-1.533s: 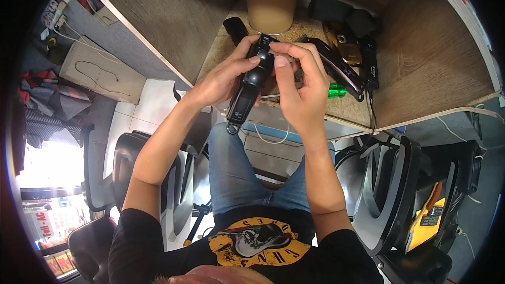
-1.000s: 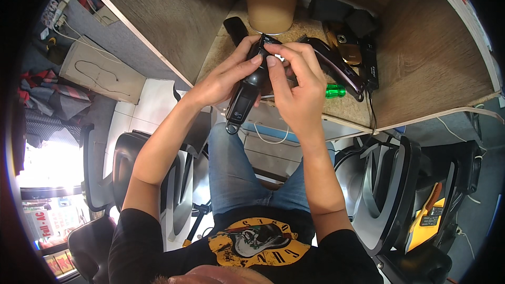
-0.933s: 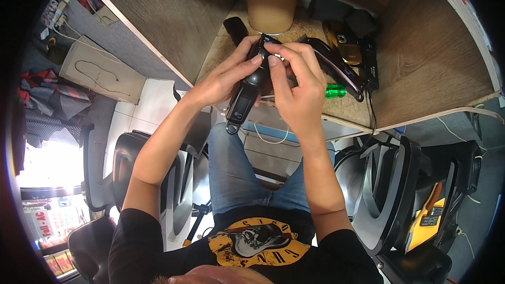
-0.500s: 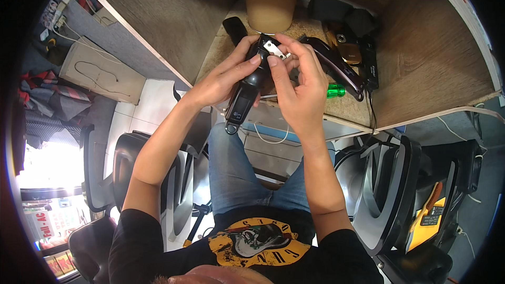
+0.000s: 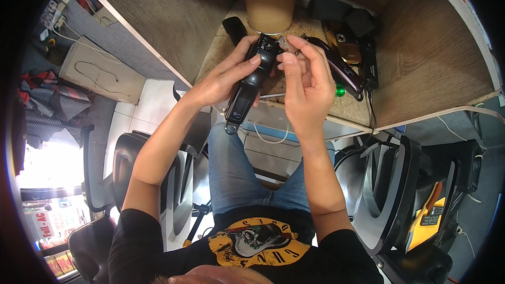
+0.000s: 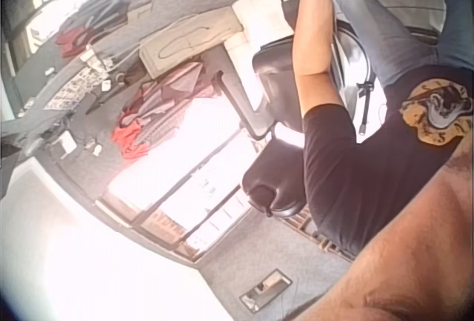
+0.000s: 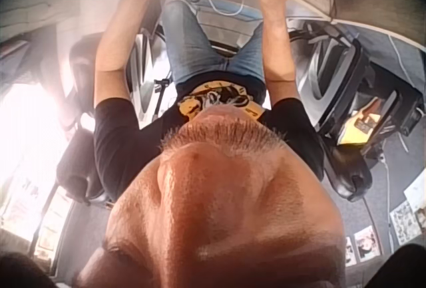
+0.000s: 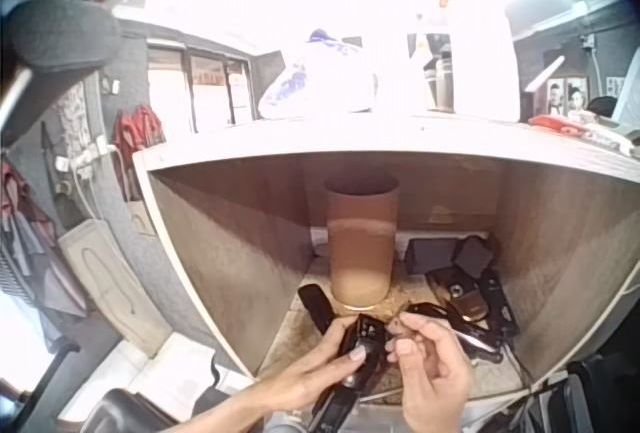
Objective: The person disassembles and repairs a pair of hair clippers at a workbench. They use a screwdriver to remove screws from the casing, detach internal components, and then reassemble the clipper head by fitting the blades and springs back into place by hand.
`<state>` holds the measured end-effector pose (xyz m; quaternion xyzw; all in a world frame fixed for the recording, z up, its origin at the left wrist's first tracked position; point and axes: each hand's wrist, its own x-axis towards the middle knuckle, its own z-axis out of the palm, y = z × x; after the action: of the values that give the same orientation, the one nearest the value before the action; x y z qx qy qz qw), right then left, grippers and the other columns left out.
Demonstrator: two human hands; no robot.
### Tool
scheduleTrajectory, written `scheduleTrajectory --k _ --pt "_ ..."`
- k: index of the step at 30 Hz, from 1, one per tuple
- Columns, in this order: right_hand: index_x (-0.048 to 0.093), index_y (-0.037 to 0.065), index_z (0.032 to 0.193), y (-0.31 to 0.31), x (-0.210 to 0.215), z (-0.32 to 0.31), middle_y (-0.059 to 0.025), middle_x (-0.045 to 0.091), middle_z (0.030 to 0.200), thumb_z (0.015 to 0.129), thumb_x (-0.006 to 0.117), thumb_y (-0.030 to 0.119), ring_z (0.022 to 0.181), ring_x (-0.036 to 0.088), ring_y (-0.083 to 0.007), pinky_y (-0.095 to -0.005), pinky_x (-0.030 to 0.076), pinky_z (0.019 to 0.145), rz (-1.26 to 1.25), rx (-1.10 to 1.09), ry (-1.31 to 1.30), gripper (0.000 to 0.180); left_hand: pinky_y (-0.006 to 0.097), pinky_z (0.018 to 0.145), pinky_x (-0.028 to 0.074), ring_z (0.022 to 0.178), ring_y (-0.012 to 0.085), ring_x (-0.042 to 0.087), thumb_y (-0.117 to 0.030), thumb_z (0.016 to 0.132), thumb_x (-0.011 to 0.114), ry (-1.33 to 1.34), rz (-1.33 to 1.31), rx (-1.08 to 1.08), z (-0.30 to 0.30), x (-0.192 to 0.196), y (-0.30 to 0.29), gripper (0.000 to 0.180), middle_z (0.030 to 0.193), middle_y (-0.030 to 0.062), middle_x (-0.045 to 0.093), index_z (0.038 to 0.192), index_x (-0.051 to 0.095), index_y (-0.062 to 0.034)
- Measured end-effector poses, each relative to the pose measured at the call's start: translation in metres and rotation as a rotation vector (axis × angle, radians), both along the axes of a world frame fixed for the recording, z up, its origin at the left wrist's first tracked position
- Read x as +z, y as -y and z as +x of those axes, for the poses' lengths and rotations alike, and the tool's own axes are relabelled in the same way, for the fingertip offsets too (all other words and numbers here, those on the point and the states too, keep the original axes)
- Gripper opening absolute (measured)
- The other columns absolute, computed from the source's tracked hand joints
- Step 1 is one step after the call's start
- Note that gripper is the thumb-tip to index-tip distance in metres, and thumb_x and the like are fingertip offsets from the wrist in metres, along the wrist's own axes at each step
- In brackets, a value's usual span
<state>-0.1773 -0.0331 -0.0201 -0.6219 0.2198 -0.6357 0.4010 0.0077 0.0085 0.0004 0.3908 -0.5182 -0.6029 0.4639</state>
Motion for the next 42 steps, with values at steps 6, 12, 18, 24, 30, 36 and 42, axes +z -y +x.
scheduleTrajectory --k 6,12,18,24,30,36,42 --pt "0.074 -0.006 0.123 0.0 0.005 0.003 -0.014 0.073 0.119 0.102 0.072 -0.001 0.096 0.073 -0.0183 -0.0287 0.058 0.078 -0.116 -0.073 -0.166 0.022 0.03 0.059 0.061 0.07 0.0178 0.072 -0.045 0.114 0.056 0.007 0.013 -0.009 0.001 0.002 -0.001 0.074 0.119 0.0144 0.06 0.167 0.019 -0.0093" --pt "0.077 -0.003 0.119 0.008 -0.001 0.009 -0.0106 0.07 0.114 0.099 0.076 0.001 0.09 0.069 -0.0175 -0.0301 0.056 0.076 -0.278 -0.2 -0.204 0.02 0.03 0.059 0.062 0.07 0.0181 0.072 -0.044 0.114 0.057 -0.028 0.001 -0.036 0.001 -0.002 0.002 0.075 0.12 0.0145 0.059 0.167 0.018 -0.0079" --pt "0.078 -0.003 0.118 0.006 0.001 0.006 -0.0091 0.068 0.111 0.098 0.078 0.0 0.086 0.067 -0.0168 -0.0302 0.055 0.075 -0.231 -0.199 -0.262 0.02 0.031 0.061 0.063 0.072 0.0171 0.071 -0.043 0.114 0.057 -0.012 -0.002 -0.023 0.001 0.001 0.0 0.077 0.122 0.0148 0.059 0.168 0.016 -0.0063" --pt "0.077 -0.003 0.114 0.004 0.005 0.005 -0.0094 0.069 0.108 0.096 0.077 -0.002 0.086 0.067 -0.0172 -0.0304 0.055 0.074 -0.224 -0.206 -0.305 0.018 0.032 0.063 0.066 0.077 0.0156 0.071 -0.043 0.114 0.057 -0.022 -0.005 -0.025 0.0 0.0 0.002 0.079 0.124 0.0159 0.059 0.17 0.014 -0.007" --pt "0.077 -0.001 0.111 0.005 0.008 0.005 -0.0096 0.07 0.109 0.095 0.079 -0.001 0.091 0.068 -0.0197 -0.0312 0.056 0.073 -0.273 -0.217 -0.29 0.017 0.032 0.063 0.066 0.082 0.0146 0.07 -0.042 0.114 0.057 -0.017 -0.012 -0.023 0.001 -0.002 0.002 0.08 0.124 0.0158 0.06 0.172 0.01 -0.012" --pt "0.078 -0.001 0.11 0.004 0.008 0.004 -0.0101 0.073 0.107 0.093 0.081 -0.001 0.093 0.069 -0.0225 -0.0319 0.056 0.074 -0.294 -0.208 -0.313 0.018 0.031 0.063 0.066 0.084 0.0147 0.071 -0.042 0.115 0.056 0.009 0.001 -0.048 0.003 0.0 0.002 0.08 0.125 0.015 0.06 0.173 0.009 -0.0152" --pt "0.08 -0.001 0.11 0.002 0.01 0.004 -0.0101 0.072 0.106 0.093 0.081 -0.003 0.09 0.069 -0.021 -0.0315 0.056 0.073 -0.352 -0.232 -0.336 0.018 0.031 0.064 0.066 0.084 0.0154 0.071 -0.043 0.115 0.054 0.014 0.019 -0.036 0.004 0.001 0.001 0.076 0.133 0.017 0.058 0.172 0.012 -0.0131"
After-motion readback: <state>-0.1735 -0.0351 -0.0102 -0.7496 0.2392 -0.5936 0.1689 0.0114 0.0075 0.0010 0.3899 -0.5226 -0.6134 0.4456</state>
